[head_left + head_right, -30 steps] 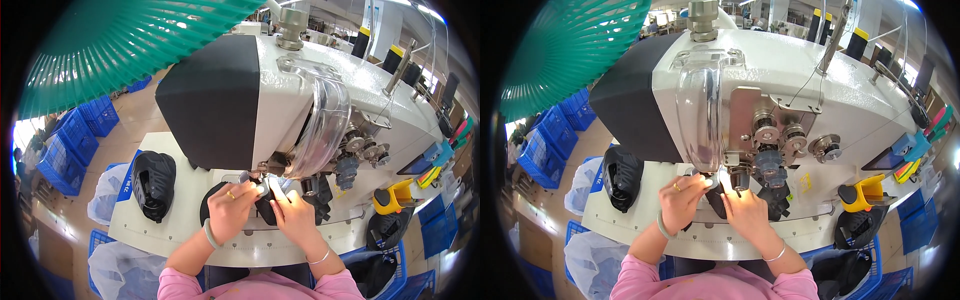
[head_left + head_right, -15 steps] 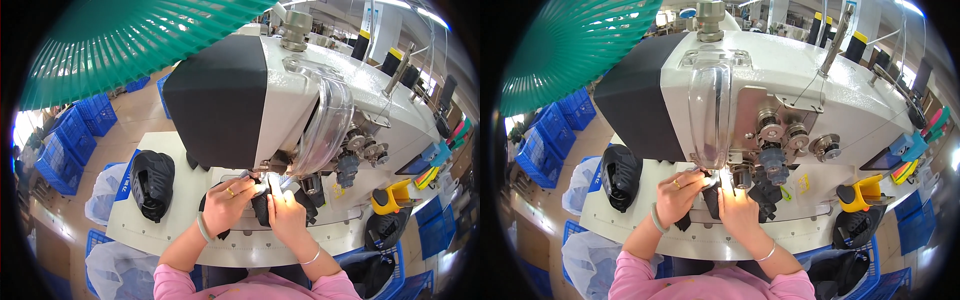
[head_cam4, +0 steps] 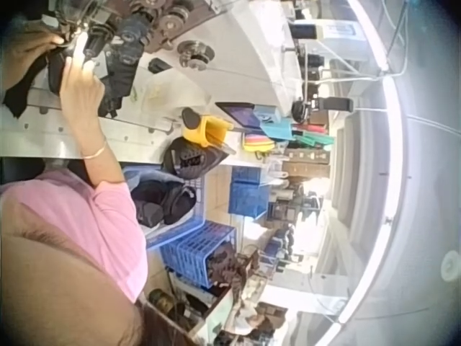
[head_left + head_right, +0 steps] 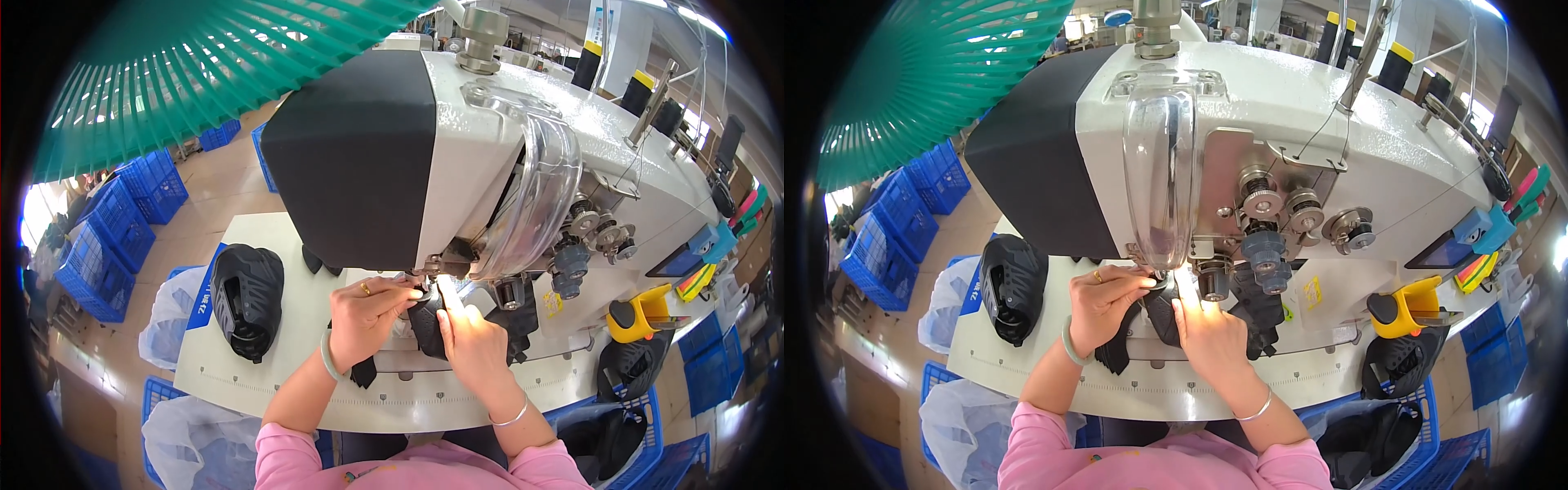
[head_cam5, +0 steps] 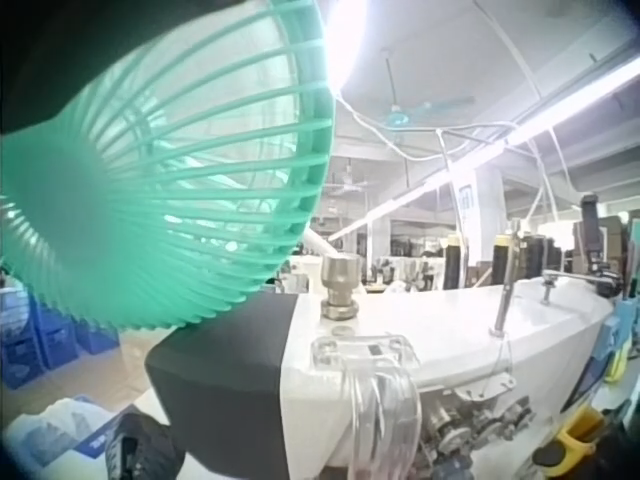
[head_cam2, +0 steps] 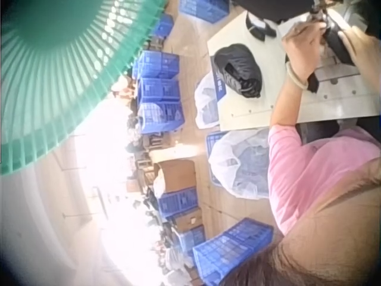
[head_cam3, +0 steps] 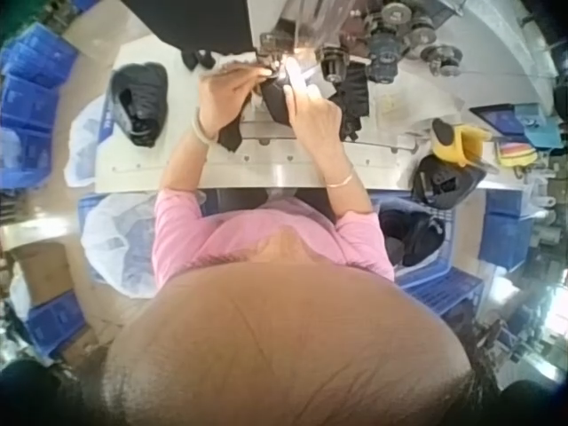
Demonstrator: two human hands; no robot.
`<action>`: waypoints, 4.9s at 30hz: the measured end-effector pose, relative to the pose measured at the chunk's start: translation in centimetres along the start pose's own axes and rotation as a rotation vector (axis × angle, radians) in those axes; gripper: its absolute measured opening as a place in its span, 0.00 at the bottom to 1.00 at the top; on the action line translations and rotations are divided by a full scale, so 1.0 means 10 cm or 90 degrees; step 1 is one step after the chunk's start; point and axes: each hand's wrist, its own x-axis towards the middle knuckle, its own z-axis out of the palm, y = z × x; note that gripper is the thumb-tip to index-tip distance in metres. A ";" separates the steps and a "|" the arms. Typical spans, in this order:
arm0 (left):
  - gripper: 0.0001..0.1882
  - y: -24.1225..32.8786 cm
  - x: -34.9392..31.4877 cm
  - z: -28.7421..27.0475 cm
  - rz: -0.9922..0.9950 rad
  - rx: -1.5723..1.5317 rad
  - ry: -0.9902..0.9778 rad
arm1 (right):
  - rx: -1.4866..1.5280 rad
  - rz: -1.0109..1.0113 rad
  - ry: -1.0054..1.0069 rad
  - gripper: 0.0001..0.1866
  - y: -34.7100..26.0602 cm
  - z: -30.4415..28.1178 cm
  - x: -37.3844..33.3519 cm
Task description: Operating a post-bed industrial sewing machine to stitch together components of a shoe upper.
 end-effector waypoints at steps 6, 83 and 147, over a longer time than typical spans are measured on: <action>0.11 0.02 -0.02 -0.03 0.087 0.084 -0.026 | -0.034 0.011 0.009 0.15 -0.05 0.02 0.01; 0.11 -0.49 0.18 0.25 -0.413 -0.288 -0.073 | 0.008 -0.134 0.168 0.18 0.67 0.41 0.18; 0.16 0.12 -0.79 -0.26 -0.627 -0.695 -0.216 | 0.883 0.282 -0.214 0.14 0.03 0.37 -0.31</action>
